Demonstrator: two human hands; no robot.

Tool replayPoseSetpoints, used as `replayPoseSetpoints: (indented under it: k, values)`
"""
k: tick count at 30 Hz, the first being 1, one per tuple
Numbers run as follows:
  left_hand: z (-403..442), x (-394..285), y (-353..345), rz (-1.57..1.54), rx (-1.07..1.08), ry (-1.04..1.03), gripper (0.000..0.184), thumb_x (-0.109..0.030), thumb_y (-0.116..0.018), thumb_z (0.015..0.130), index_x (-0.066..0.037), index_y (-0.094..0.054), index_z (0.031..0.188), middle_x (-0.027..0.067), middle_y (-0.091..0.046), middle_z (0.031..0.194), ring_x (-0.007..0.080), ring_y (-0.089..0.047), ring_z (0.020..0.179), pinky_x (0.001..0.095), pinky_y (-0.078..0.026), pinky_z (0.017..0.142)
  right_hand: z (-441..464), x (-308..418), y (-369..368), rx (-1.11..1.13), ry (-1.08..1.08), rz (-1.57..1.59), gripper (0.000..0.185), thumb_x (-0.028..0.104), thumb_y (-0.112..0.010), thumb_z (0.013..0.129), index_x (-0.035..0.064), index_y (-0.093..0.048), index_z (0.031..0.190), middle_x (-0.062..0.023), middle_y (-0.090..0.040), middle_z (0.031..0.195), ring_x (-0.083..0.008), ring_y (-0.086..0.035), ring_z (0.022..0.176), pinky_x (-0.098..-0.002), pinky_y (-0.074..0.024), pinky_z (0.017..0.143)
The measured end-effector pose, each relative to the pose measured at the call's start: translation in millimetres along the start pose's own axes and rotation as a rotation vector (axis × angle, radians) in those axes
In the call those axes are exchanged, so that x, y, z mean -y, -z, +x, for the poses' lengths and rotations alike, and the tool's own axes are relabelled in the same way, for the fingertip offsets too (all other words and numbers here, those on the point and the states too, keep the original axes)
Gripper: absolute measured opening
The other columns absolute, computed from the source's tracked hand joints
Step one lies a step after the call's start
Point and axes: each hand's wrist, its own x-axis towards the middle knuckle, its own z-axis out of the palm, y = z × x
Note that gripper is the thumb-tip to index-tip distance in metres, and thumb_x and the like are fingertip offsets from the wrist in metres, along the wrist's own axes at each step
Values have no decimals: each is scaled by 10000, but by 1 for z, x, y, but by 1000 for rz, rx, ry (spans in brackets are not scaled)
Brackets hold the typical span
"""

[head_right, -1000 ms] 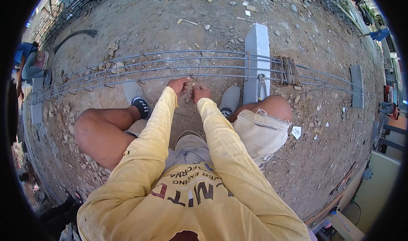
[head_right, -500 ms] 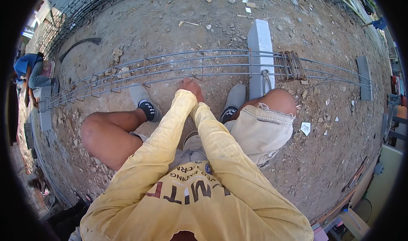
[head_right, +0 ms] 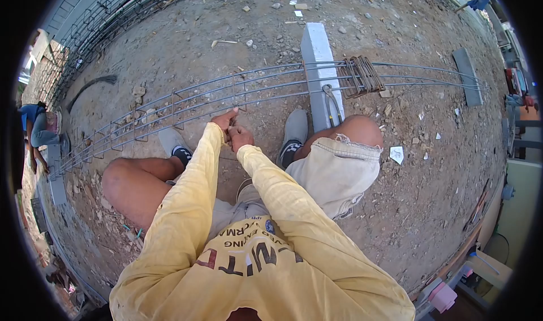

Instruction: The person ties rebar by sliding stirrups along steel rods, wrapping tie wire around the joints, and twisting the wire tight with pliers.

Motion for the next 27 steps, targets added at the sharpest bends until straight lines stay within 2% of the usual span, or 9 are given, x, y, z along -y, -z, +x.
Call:
replayPoseSetpoints:
  k: [3, 5, 7, 10, 13, 16, 17, 23, 27]
  values:
    - [-45, -21, -12, -150, 209, 129, 357, -482, -674, 855, -147, -615, 965, -35, -493, 752, 160, -483, 555, 348, -409, 466, -7, 3, 9, -1, 21, -182, 237, 263, -620, 905, 42, -661, 830, -24, -614, 667, -108, -534, 509, -286, -407, 435]
    - [-2, -9, 0, -83, 265, 100, 323, -468, -665, 864, -151, -632, 918, -31, -465, 712, 166, -449, 537, 343, -401, 473, -19, 12, 17, 79, 57, -199, 272, 300, -629, 886, 34, -680, 858, -54, -623, 679, -140, -572, 562, -317, -459, 518]
    - [10, -9, -2, 117, 110, 13, 314, -437, -668, 867, -125, -660, 905, 2, -506, 710, 161, -480, 561, 335, -394, 466, -26, 16, 29, 46, 301, -544, 331, 371, -620, 865, 50, -698, 888, -112, -650, 719, -217, -625, 662, -369, -495, 647]
    - [1, -22, -5, 629, -104, -220, 348, -403, -628, 879, -64, -678, 944, 103, -631, 784, 231, -613, 684, 400, -482, 556, -24, 46, 58, 77, 119, -788, 356, 396, -604, 845, 67, -709, 932, -166, -681, 821, -319, -660, 812, -415, -497, 783]
    - [13, -22, -15, 1304, -332, -634, 300, -293, -616, 834, -20, -691, 936, 221, -686, 958, 362, -662, 942, 409, -513, 864, -4, 87, 98, -211, 131, -1008, 319, 321, -586, 843, 100, -707, 1037, -196, -685, 977, -383, -645, 949, -441, -490, 867]
    - [-54, -42, -37, 1342, -374, -613, 305, -253, -553, 846, -26, -678, 1008, 245, -656, 1052, 401, -628, 1007, 454, -503, 886, -14, 140, 146, -592, 247, -1193, 272, 316, -632, 835, 149, -685, 1044, -123, -619, 1148, -332, -557, 1120, -445, -442, 948]
    - [-58, -42, -39, 1356, -371, -618, 309, -246, -548, 845, -27, -673, 1023, 240, -652, 1069, 396, -629, 1012, 454, -502, 889, -10, 153, 163, -642, 123, -1233, 351, 309, -596, 865, 147, -611, 1176, -127, -528, 1284, -325, -443, 1251, -497, -375, 992]
    - [-73, -58, -32, 1319, -279, -502, 345, -286, -560, 847, -41, -675, 1060, 211, -656, 1092, 385, -633, 1021, 460, -499, 901, -11, 127, 209, -997, -334, -1181, 392, 273, -609, 855, 243, -550, 1241, -93, -438, 1371, -331, -431, 1281, -565, -349, 1003]
    - [-81, -79, -25, 1296, -337, -561, 385, -372, -578, 846, -50, -698, 1020, 206, -652, 1111, 385, -635, 1009, 468, -495, 899, -6, 114, 221, -968, -279, -1208, 358, 255, -602, 872, 245, -565, 1229, -82, -438, 1370, -343, -437, 1272, -550, -370, 989]
